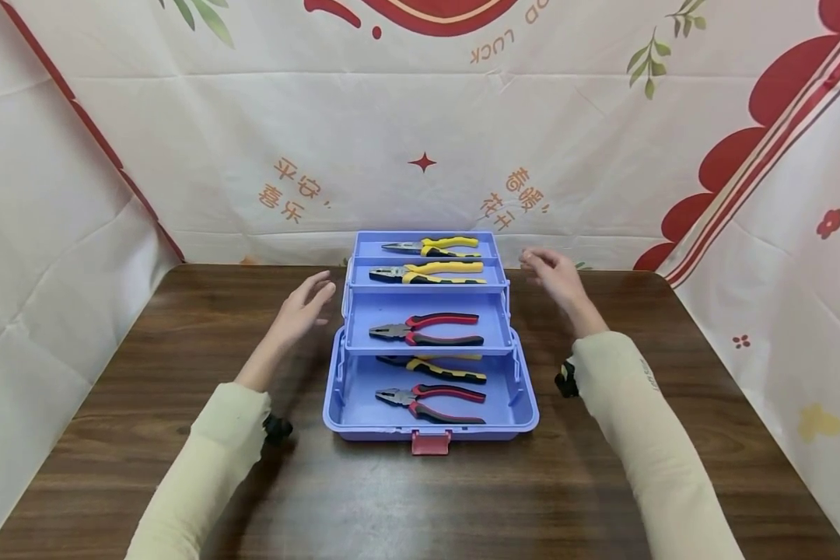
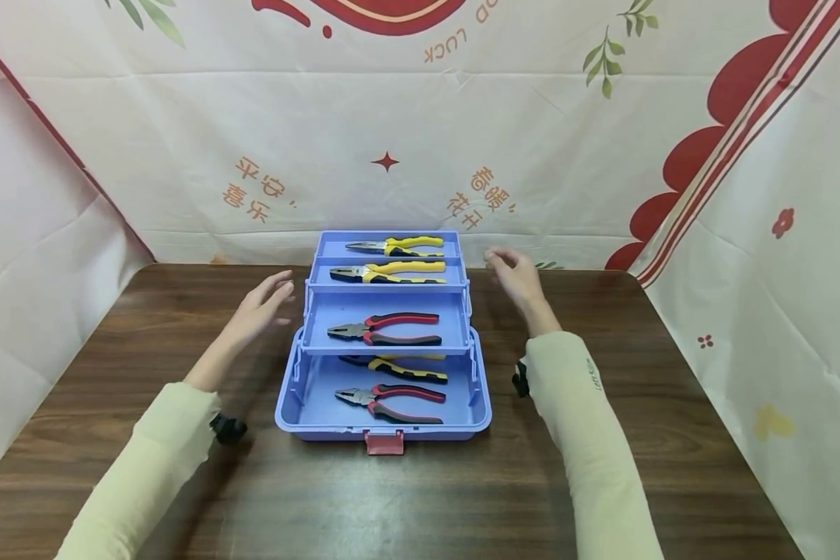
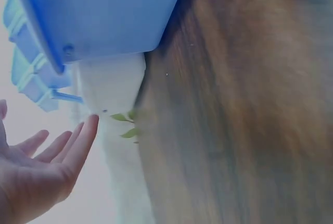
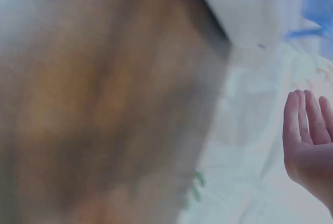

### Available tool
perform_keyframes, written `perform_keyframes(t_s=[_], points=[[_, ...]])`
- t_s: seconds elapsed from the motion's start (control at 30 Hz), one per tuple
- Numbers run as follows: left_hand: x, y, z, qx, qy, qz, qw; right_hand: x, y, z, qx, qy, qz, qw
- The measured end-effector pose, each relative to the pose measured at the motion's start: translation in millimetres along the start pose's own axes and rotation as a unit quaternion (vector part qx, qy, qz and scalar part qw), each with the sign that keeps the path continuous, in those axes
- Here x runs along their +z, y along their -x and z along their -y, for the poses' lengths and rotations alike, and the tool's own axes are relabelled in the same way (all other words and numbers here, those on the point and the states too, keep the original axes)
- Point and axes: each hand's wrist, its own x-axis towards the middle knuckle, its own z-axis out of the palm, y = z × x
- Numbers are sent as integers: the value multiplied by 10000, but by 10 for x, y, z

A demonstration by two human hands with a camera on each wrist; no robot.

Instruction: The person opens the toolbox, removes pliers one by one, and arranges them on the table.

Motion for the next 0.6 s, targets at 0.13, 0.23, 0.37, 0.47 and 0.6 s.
perform_keyframes(t_s=[0.13, 0.23, 0.37, 0.47, 0.6], points=[[-37, 219, -36, 310, -321, 355, 9984, -68, -70, 290, -33, -158, 143, 9998], [-37, 374, -58, 745, -986, 569, 9907, -65, -126, 491, -81, 26, 363, 9993], [-13, 529, -58, 1374, -1668, 776, 9733, 13, -209, 691, -215, 577, 754, 9953], [4, 608, -43, 1599, -1821, 905, 9660, 127, -287, 784, -250, 1026, 1043, 9889], [27, 684, -14, 1552, -1770, 1153, 9650, 305, -394, 863, -129, 1137, 1500, 9820]])
